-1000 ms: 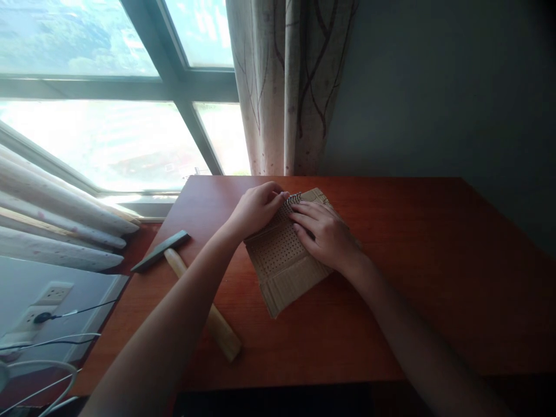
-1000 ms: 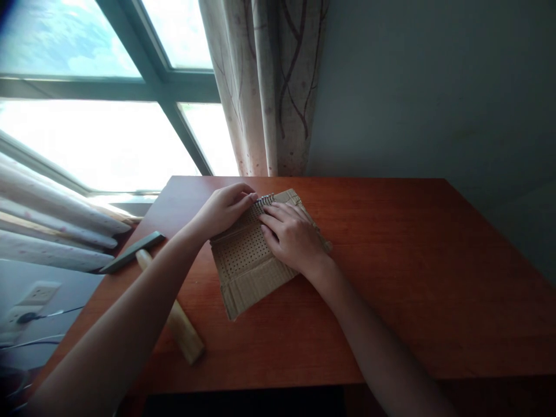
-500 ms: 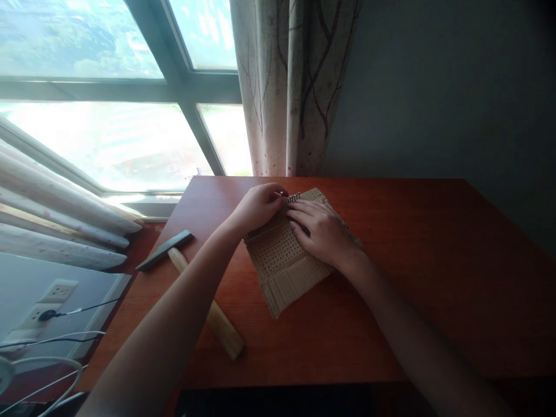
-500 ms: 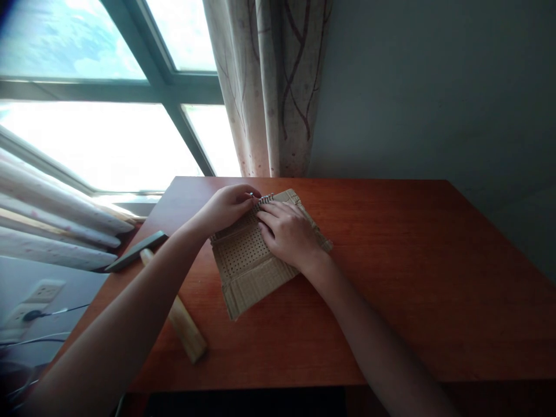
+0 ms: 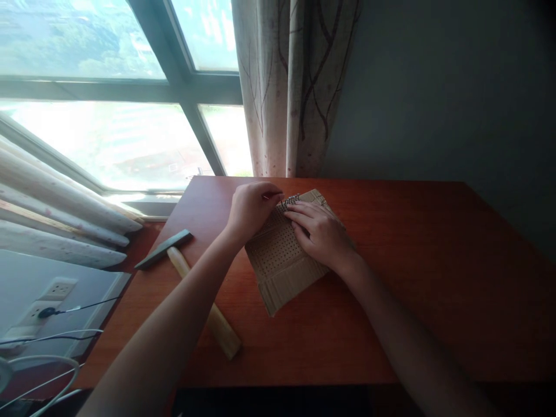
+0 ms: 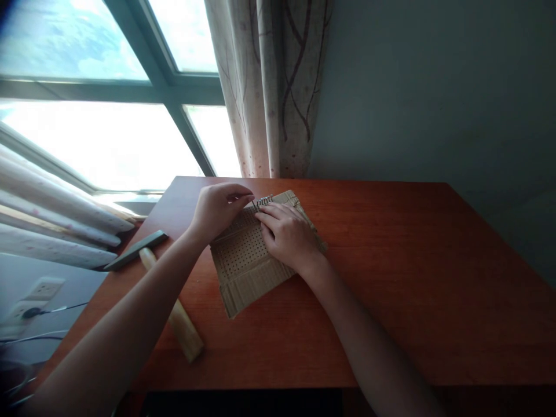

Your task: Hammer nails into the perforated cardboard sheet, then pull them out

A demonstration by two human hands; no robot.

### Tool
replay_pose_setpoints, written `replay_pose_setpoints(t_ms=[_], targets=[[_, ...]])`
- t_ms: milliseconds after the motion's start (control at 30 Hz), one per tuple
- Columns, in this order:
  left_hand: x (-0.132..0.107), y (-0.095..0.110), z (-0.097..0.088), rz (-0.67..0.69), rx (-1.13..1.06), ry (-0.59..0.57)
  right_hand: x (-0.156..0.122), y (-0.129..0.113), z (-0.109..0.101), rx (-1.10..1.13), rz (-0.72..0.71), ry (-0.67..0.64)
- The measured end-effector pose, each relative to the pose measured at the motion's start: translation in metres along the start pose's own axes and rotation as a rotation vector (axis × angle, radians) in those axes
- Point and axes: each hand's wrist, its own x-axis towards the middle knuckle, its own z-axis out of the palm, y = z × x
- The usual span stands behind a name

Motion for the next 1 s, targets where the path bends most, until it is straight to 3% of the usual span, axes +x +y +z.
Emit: replay_pose_setpoints(t_ms=[133,233,333,500,600,733,1000], targets=[[0.011,0.007,-0.007,-0.029,-0.163,0.172,-0.001,0.001,0.001,-0.005,0.004,-0.001],[0.016,0.013,-0.025,-0.009,-0.217,0.238,-0.001,0.002,0.002,-0.011,0.005,-0.004],[0.004,0.008,-0.049,-0.010,-0.176,0.157,-0.001,0.002,0.002,-0.011,0.005,-0.006],[-0.048,-0.028,-0.075,-0.202,0.239,0.007,-0.002,0.001,0.002,-0.014,0.008,0.006],[-0.080,-0.049,-0.081,-0.289,0.384,-0.147,-0.002,0.001,0.001,-0.014,0.017,0.002],[-0.107,-0.059,-0.085,-0.294,0.472,-0.220,-0.002,0.001,0.001,-0.003,0.020,0.001],[-0.121,-0.057,-0.085,-0.306,0.489,-0.319,-0.002,0.001,0.001,-0.010,0.014,-0.003]])
